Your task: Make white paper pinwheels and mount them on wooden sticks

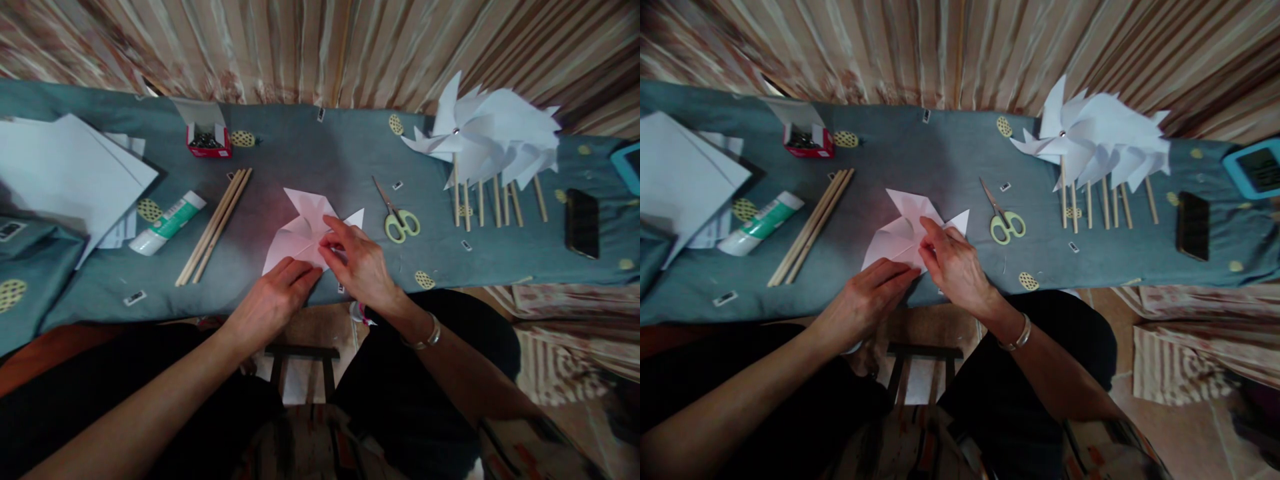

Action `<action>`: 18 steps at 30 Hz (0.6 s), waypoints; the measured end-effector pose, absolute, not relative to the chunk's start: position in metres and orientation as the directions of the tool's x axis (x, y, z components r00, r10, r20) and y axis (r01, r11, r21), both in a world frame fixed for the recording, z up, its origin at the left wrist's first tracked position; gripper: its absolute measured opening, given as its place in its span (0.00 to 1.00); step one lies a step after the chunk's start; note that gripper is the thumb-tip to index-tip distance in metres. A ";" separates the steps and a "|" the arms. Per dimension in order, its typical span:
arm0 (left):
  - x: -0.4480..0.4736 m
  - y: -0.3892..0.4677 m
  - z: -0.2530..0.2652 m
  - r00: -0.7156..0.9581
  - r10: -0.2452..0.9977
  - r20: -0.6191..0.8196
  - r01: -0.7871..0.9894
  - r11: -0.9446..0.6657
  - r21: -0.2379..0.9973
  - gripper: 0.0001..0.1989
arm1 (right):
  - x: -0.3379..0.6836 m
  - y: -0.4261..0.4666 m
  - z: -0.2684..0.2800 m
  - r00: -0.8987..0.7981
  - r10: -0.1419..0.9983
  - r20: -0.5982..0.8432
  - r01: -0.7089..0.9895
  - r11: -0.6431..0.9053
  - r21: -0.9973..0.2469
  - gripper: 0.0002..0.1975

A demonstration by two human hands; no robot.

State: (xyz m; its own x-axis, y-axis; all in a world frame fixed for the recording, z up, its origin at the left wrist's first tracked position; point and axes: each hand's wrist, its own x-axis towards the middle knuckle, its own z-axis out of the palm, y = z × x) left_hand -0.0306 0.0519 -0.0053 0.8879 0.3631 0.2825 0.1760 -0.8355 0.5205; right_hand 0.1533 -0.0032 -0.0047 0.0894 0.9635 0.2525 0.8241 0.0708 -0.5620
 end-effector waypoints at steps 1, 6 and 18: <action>-0.031 0.052 -0.006 0.887 0.365 0.283 0.178 -0.835 0.521 0.13 | 0.153 -0.003 -0.004 0.090 0.964 0.249 0.826 0.067 -0.559 0.20; -0.032 0.051 -0.006 0.883 0.377 0.281 0.189 -0.832 0.521 0.13 | 0.152 -0.004 -0.004 0.066 0.960 0.271 0.836 0.095 -0.541 0.19; -0.031 0.051 -0.007 0.871 0.404 0.280 0.209 -0.819 0.534 0.12 | 0.152 -0.005 -0.007 -0.016 0.974 0.228 0.863 0.128 -0.488 0.21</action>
